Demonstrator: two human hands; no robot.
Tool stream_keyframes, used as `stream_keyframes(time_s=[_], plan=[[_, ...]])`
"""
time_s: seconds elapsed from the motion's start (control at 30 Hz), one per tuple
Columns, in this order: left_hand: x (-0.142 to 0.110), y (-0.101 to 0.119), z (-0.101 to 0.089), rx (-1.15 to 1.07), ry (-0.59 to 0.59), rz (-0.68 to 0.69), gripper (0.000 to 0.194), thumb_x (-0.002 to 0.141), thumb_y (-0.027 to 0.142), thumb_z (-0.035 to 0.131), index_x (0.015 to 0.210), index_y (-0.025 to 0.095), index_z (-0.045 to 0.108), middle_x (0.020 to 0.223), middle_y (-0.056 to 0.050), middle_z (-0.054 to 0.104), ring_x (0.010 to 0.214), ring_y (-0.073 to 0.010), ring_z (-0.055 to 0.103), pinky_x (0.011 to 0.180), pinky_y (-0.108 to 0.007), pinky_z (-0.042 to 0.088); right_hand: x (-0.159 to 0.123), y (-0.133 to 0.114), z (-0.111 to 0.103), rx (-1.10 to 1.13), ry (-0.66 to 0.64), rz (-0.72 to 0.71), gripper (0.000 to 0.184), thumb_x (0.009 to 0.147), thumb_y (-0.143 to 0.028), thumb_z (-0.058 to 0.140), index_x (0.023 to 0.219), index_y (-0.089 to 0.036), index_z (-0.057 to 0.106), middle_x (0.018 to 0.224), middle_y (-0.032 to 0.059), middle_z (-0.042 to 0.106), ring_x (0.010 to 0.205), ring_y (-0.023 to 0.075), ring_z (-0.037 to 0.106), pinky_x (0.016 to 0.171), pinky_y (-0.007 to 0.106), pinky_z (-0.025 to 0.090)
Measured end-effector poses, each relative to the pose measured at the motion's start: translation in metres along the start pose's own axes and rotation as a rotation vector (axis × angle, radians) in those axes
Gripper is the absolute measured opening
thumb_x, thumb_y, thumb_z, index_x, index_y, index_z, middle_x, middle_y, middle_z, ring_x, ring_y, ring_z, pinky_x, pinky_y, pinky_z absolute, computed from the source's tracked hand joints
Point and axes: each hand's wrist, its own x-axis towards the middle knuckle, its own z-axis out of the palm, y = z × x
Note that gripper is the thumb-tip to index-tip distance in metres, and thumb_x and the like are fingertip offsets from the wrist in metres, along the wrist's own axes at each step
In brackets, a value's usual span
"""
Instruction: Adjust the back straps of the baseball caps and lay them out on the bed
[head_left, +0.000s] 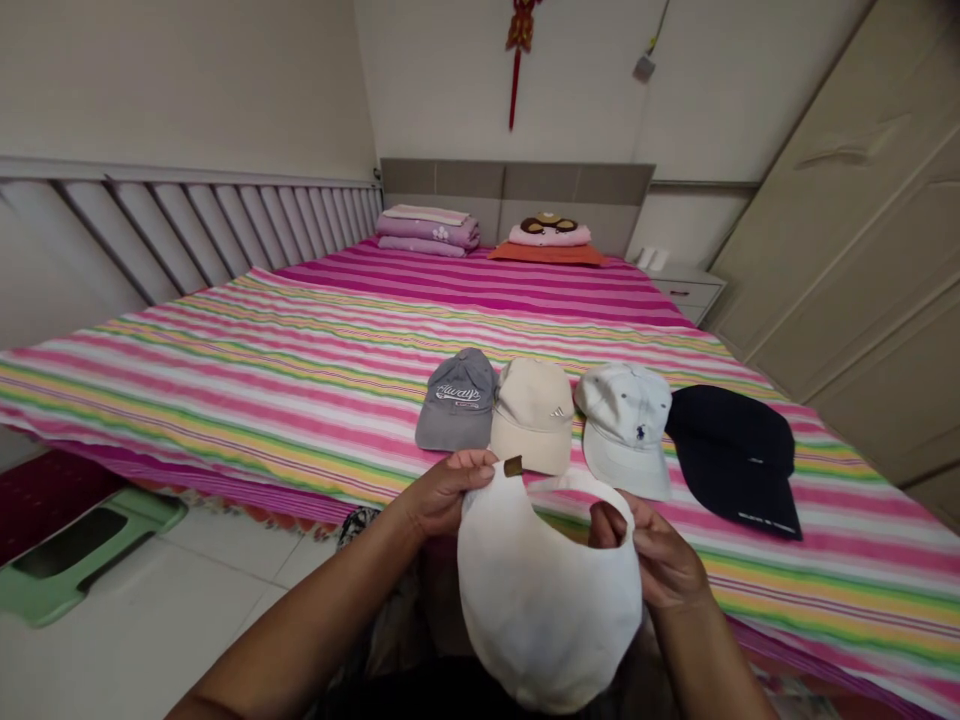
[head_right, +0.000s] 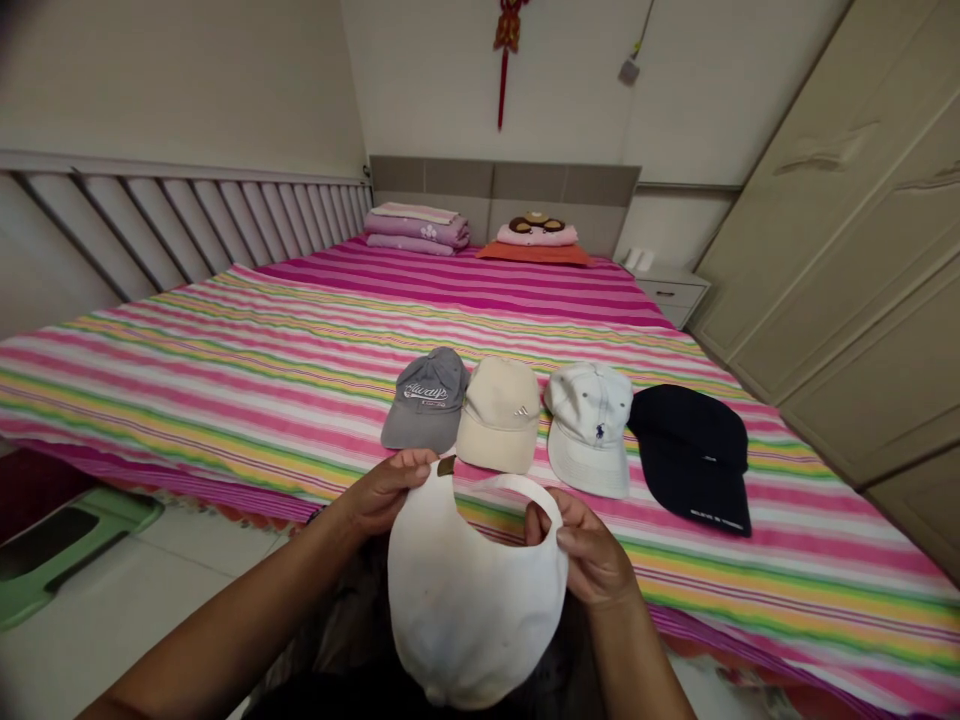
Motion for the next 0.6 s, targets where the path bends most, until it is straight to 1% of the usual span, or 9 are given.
stream_keyframes(time_s=[0.1, 0.17, 0.23, 0.3, 0.37, 0.43, 0.5, 0.6], plan=[[-0.002, 0.004, 0.004, 0.089, 0.047, -0.042, 0.024, 0.052, 0.022, 0.076, 0.066, 0.008, 0.062, 0.056, -0.003, 0.062, 0.046, -0.0087, 0.055, 0.047, -0.018, 0.041, -0.002, -0.001, 0.002, -0.042, -0.039, -0.004, 0.028, 0.052, -0.035, 0.074, 0.066, -0.018, 0.056, 0.053, -0.001, 0.053, 0.047, 0.0129, 0.046, 0.048, 0.025, 0.034], [-0.003, 0.006, 0.007, 0.136, 0.066, -0.053, 0.025, 0.052, 0.022, 0.077, 0.068, 0.009, 0.063, 0.058, -0.003, 0.062, 0.047, -0.009, 0.055, 0.048, -0.018, 0.042, -0.003, -0.002, 0.002, -0.049, -0.041, -0.027, 0.031, 0.055, -0.039, 0.073, 0.071, -0.017, 0.058, 0.049, -0.0023, 0.05, 0.049, 0.0135, 0.046, 0.05, 0.025, 0.034], [-0.004, 0.007, 0.009, 0.19, 0.069, -0.06, 0.026, 0.052, 0.023, 0.076, 0.071, 0.01, 0.063, 0.06, -0.003, 0.063, 0.047, -0.0092, 0.056, 0.048, -0.018, 0.042, -0.004, -0.003, 0.002, -0.064, -0.031, -0.055, 0.029, 0.058, -0.041, 0.071, 0.07, -0.018, 0.058, 0.042, -0.0045, 0.042, 0.047, 0.0128, 0.044, 0.048, 0.024, 0.032], [-0.006, 0.005, 0.01, 0.245, 0.058, -0.073, 0.027, 0.053, 0.023, 0.076, 0.073, 0.01, 0.064, 0.061, -0.004, 0.064, 0.048, -0.0095, 0.056, 0.048, -0.019, 0.042, -0.005, -0.004, 0.003, -0.082, -0.009, -0.07, 0.027, 0.059, -0.04, 0.071, 0.063, -0.019, 0.055, 0.041, -0.0055, 0.037, 0.045, 0.012, 0.041, 0.046, 0.023, 0.029], [-0.006, 0.003, 0.011, 0.276, 0.051, -0.088, 0.028, 0.052, 0.023, 0.077, 0.074, 0.01, 0.064, 0.061, -0.004, 0.064, 0.048, -0.0096, 0.056, 0.048, -0.019, 0.042, -0.006, -0.006, 0.004, -0.1, 0.012, -0.072, 0.027, 0.058, -0.038, 0.071, 0.06, -0.02, 0.052, 0.045, -0.0048, 0.039, 0.045, 0.0117, 0.039, 0.045, 0.024, 0.029], [-0.007, 0.002, 0.011, 0.282, 0.054, -0.097, 0.03, 0.049, 0.024, 0.078, 0.073, 0.01, 0.065, 0.06, -0.003, 0.064, 0.047, -0.0093, 0.055, 0.047, -0.019, 0.042, -0.006, -0.008, 0.005, -0.108, 0.036, -0.075, 0.026, 0.058, -0.038, 0.071, 0.065, -0.02, 0.053, 0.048, -0.0044, 0.042, 0.043, 0.011, 0.037, 0.044, 0.025, 0.029], [-0.008, 0.001, 0.012, 0.28, 0.052, -0.104, 0.032, 0.048, 0.025, 0.078, 0.073, 0.01, 0.065, 0.059, -0.003, 0.064, 0.045, -0.0089, 0.055, 0.045, -0.018, 0.041, -0.006, -0.009, 0.005, -0.11, 0.05, -0.08, 0.027, 0.058, -0.038, 0.071, 0.069, -0.02, 0.055, 0.047, -0.0053, 0.042, 0.04, 0.0092, 0.033, 0.042, 0.024, 0.027], [-0.007, -0.001, 0.012, 0.278, 0.034, -0.117, 0.029, 0.05, 0.027, 0.078, 0.071, 0.01, 0.066, 0.058, -0.003, 0.063, 0.044, -0.0082, 0.054, 0.044, -0.017, 0.04, -0.006, -0.01, 0.004, -0.106, 0.059, -0.068, 0.027, 0.06, -0.04, 0.071, 0.068, -0.019, 0.056, 0.042, -0.007, 0.039, 0.036, 0.0068, 0.03, 0.04, 0.023, 0.024]])
